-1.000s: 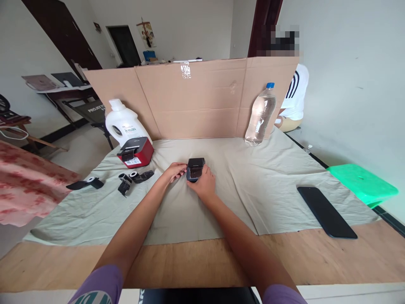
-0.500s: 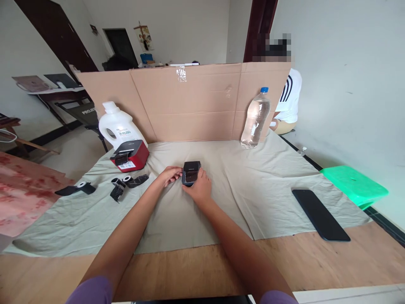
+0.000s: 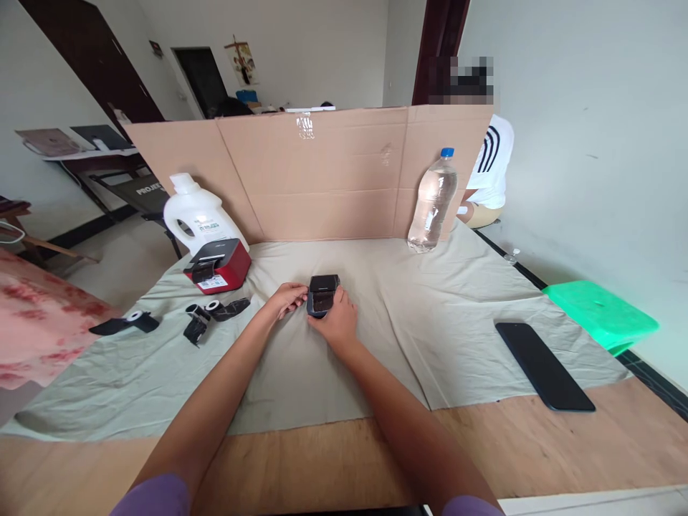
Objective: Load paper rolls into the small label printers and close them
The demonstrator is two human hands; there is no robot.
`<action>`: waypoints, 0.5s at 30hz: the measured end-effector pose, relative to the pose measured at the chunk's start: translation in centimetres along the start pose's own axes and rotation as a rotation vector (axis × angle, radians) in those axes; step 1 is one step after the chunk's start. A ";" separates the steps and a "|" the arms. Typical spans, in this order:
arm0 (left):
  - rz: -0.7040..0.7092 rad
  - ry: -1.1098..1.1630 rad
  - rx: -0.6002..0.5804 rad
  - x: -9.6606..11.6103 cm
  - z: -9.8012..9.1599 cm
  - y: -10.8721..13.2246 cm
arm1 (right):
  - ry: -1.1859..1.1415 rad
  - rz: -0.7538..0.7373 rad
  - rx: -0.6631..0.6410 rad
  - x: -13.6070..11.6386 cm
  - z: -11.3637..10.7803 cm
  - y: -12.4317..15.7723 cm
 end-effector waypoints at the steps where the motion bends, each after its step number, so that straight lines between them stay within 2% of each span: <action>1: 0.002 -0.004 0.000 0.1 0.0 0.0 | -0.001 0.001 0.000 0.0 0.0 0.0; 7: 0.068 -0.057 0.047 0.5 -0.1 0.7 | -0.009 -0.010 0.000 0.1 0.2 0.1; 11: 0.201 -0.118 0.155 0.4 0.2 1.4 | -0.057 -0.037 0.017 0.8 0.1 0.2; 15: 0.338 -0.178 0.261 0.3 0.4 2.2 | -0.218 -0.078 0.050 2.2 -0.6 -0.5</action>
Point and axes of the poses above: each hand's wrist, its own y-axis away from the middle knuckle, its own z-axis out of the palm, x = y × z, the point moved 6 cm from there along -y, towards the middle knuckle, and after that the axes turned 12 degrees about -y, right-handed, at the moved point
